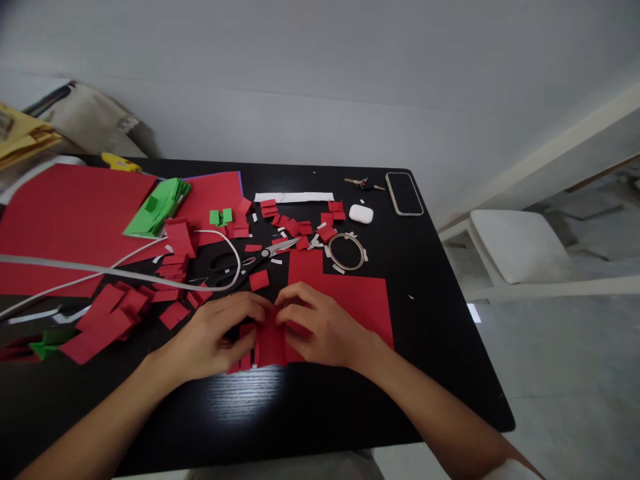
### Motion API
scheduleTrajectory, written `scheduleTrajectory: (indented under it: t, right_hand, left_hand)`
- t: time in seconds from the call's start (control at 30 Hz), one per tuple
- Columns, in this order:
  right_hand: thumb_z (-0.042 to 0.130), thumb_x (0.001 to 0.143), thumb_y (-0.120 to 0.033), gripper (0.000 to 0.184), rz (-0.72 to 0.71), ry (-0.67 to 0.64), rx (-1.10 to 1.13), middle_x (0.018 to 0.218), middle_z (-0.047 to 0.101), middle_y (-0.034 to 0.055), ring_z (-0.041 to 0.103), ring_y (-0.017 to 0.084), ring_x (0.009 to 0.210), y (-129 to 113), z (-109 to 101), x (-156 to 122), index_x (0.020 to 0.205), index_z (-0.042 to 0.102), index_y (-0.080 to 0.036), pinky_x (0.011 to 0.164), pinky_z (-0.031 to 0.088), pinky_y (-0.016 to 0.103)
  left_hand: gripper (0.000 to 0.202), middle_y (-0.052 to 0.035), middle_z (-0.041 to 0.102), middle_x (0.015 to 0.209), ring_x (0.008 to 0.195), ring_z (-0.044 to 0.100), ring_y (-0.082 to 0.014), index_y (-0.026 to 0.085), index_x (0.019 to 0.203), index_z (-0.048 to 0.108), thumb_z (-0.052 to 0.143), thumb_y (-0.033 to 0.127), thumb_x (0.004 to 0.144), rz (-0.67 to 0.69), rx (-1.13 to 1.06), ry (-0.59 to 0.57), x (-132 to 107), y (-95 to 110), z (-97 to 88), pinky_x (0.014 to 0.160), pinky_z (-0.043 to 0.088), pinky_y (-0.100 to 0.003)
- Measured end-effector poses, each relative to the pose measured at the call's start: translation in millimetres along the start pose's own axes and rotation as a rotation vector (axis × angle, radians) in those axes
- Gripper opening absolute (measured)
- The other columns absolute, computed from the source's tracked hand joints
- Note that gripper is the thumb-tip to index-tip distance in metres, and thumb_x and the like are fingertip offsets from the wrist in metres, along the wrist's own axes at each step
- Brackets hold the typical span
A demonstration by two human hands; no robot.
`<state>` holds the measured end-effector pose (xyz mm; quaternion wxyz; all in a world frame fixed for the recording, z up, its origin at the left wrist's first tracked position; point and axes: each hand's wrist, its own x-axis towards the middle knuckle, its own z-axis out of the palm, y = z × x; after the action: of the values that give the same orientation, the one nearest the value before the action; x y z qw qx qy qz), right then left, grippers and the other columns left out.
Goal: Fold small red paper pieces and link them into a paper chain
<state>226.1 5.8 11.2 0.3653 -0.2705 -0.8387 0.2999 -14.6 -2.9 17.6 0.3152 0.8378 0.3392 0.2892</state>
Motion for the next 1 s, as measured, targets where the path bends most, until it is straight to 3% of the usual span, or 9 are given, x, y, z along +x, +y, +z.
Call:
scheduleTrajectory:
  t: [0.4, 0.63, 0.9, 1.0]
  right_hand:
    - [0.069, 0.086, -0.004, 0.028, -0.006, 0.025, 0.01, 0.118, 0.074, 0.0107, 0.075, 0.021, 0.108, 5.3, 2.2, -4.5, 0.109, 0.068, -0.021, 0.092, 0.066, 0.033]
    - [0.071, 0.086, -0.005, 0.029, 0.0, 0.017, 0.015, 0.117, 0.073, 0.0118, 0.075, 0.022, 0.107, 3.0, 3.1, -4.7, 0.112, 0.068, -0.019, 0.091, 0.065, 0.034]
    - [0.075, 0.09, -0.016, 0.023, -0.006, -0.005, 0.001, 0.116, 0.074, 0.013, 0.075, 0.022, 0.105, 1.3, 2.0, -2.9, 0.11, 0.067, -0.019, 0.089, 0.066, 0.034]
    - [0.074, 0.088, -0.012, 0.024, -0.003, 0.009, 0.02, 0.116, 0.074, 0.0133, 0.075, 0.022, 0.105, 1.3, 2.3, -2.9, 0.111, 0.067, -0.018, 0.09, 0.065, 0.033]
  left_hand:
    - [0.031, -0.0063, 0.075, 0.112, 0.105, 0.072, -0.0178, 0.02, 0.113, 0.063, 0.057, 0.001, 0.089, 0.018, -0.005, 0.015, -1.9, -1.4, -2.3, 0.092, 0.06, -0.03]
    - [0.048, -0.0062, 0.07, 0.114, 0.104, 0.069, -0.0199, 0.021, 0.117, 0.061, 0.052, -0.004, 0.077, -0.069, -0.049, -0.067, -2.3, 1.2, -6.4, 0.09, 0.059, -0.032]
    - [0.042, -0.007, 0.074, 0.11, 0.099, 0.072, -0.0233, 0.022, 0.124, 0.056, 0.063, 0.012, 0.084, -0.028, 0.061, -0.075, -0.2, 4.5, -6.6, 0.088, 0.059, -0.038]
    - [0.036, -0.0072, 0.075, 0.109, 0.1, 0.073, -0.0243, 0.021, 0.121, 0.058, 0.064, 0.015, 0.086, -0.018, 0.109, -0.067, -0.8, 2.4, -4.9, 0.089, 0.059, -0.04]
